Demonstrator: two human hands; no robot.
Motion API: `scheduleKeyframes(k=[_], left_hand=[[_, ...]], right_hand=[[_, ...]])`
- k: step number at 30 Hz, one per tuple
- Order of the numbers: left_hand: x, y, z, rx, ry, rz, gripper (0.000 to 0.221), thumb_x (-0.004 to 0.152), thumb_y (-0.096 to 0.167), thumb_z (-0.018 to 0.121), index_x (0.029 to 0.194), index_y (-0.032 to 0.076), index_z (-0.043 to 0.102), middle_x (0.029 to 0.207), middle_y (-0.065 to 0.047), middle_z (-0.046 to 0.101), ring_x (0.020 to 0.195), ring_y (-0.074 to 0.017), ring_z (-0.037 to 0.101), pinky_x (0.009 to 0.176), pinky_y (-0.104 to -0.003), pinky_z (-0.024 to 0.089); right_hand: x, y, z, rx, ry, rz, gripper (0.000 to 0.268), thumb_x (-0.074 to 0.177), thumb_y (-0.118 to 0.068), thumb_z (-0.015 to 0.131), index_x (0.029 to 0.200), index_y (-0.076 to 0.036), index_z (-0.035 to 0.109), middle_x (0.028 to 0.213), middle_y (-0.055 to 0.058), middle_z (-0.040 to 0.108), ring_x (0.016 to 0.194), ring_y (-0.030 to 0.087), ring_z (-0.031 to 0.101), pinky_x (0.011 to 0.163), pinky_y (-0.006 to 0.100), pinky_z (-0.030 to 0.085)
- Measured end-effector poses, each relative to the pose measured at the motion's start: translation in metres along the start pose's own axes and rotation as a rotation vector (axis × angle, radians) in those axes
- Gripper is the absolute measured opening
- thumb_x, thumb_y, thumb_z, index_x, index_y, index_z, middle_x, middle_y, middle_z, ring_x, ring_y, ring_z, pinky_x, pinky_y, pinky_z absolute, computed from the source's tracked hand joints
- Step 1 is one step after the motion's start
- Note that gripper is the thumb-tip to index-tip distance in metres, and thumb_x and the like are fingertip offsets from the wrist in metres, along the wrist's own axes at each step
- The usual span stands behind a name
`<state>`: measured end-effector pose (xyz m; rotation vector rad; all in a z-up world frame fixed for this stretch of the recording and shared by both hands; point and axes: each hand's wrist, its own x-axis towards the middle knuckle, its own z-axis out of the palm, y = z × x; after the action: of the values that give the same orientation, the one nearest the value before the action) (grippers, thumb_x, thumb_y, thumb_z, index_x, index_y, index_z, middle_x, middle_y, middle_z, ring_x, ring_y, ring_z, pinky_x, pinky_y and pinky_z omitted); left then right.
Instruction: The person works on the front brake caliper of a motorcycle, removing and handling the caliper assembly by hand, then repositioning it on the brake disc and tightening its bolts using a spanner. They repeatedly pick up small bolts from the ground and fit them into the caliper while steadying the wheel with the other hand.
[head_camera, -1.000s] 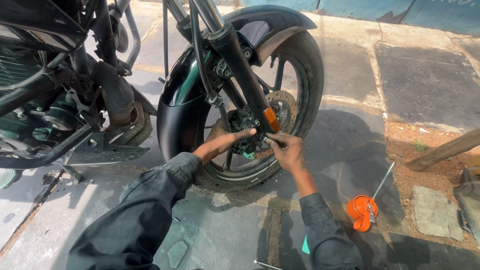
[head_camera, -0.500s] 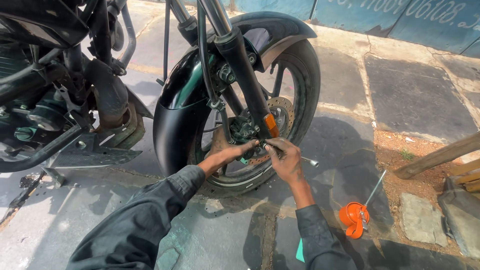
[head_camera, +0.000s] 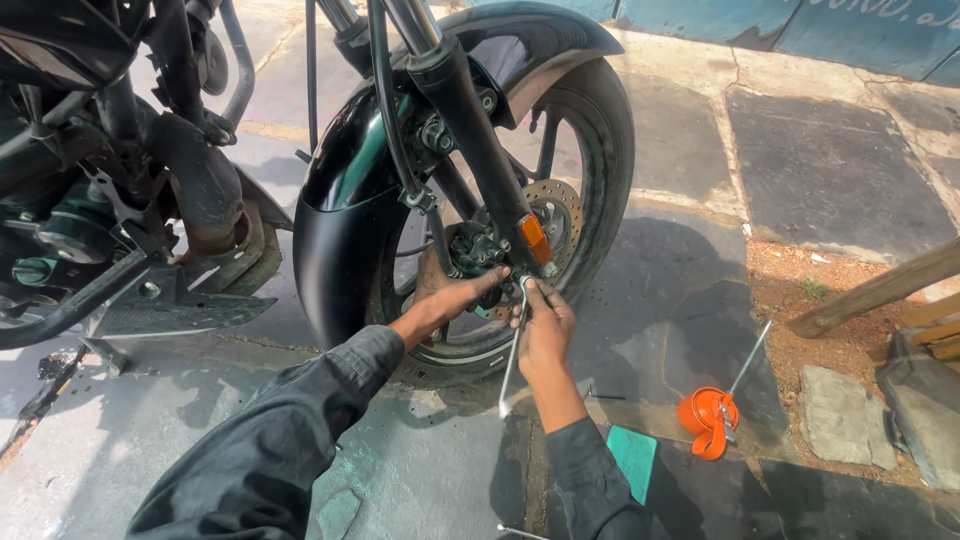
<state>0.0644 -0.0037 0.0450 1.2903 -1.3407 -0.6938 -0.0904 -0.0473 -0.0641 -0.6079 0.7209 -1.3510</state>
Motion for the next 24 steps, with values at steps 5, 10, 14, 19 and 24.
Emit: scheduleKeyframes(k=[5,10,14,19,24], left_hand=[[0.012,-0.025,0.008,-0.100,0.008,-0.017,0.041,0.077,0.017,0.090,0.108,0.003,0.068,0.100,-0.009,0.077,0.087,-0.0153,0.076,0.075,-0.029,0.064],[0.007,-0.014,0.005,-0.201,-0.019,-0.070,0.034,0.082,0.014,0.086,0.110,0.001,0.071,0.102,-0.010,0.079,0.087,-0.0157,0.077,0.076,-0.030,0.066],[0.027,-0.125,0.028,-0.513,-0.235,-0.324,0.029,0.096,0.020,0.075,0.119,0.003,0.071,0.115,-0.004,0.077,0.104,-0.0072,0.073,0.091,-0.020,0.057],[0.009,-0.008,0.004,-0.206,-0.001,-0.078,0.037,0.079,0.016,0.086,0.109,0.001,0.070,0.098,-0.008,0.078,0.086,-0.0153,0.076,0.077,-0.031,0.064],[0.004,0.004,-0.001,-0.035,0.008,-0.074,0.038,0.076,0.018,0.089,0.107,0.003,0.070,0.096,-0.008,0.079,0.084,-0.0145,0.077,0.076,-0.030,0.064]], right_hand=[[0.003,-0.051,0.000,-0.762,-0.219,-0.469,0.016,0.094,-0.008,0.071,0.108,0.000,0.076,0.099,0.007,0.071,0.082,0.017,0.066,0.069,0.030,0.053],[0.013,-0.080,0.009,-1.164,-0.505,-0.785,0.020,0.089,-0.007,0.075,0.108,-0.002,0.078,0.100,0.013,0.077,0.086,0.020,0.074,0.073,0.030,0.058],[0.013,-0.054,0.003,-1.099,-0.522,-0.727,0.021,0.091,-0.009,0.073,0.111,-0.003,0.078,0.098,0.010,0.077,0.081,0.018,0.075,0.070,0.028,0.060],[-0.010,-0.001,0.024,0.035,0.073,0.035,0.019,0.093,-0.015,0.069,0.106,-0.004,0.078,0.081,0.005,0.072,0.061,0.014,0.064,0.047,0.031,0.048],[0.000,-0.007,0.000,-0.230,0.033,-0.191,0.021,0.096,-0.010,0.073,0.114,-0.001,0.078,0.084,0.005,0.070,0.065,0.011,0.058,0.054,0.027,0.047]])
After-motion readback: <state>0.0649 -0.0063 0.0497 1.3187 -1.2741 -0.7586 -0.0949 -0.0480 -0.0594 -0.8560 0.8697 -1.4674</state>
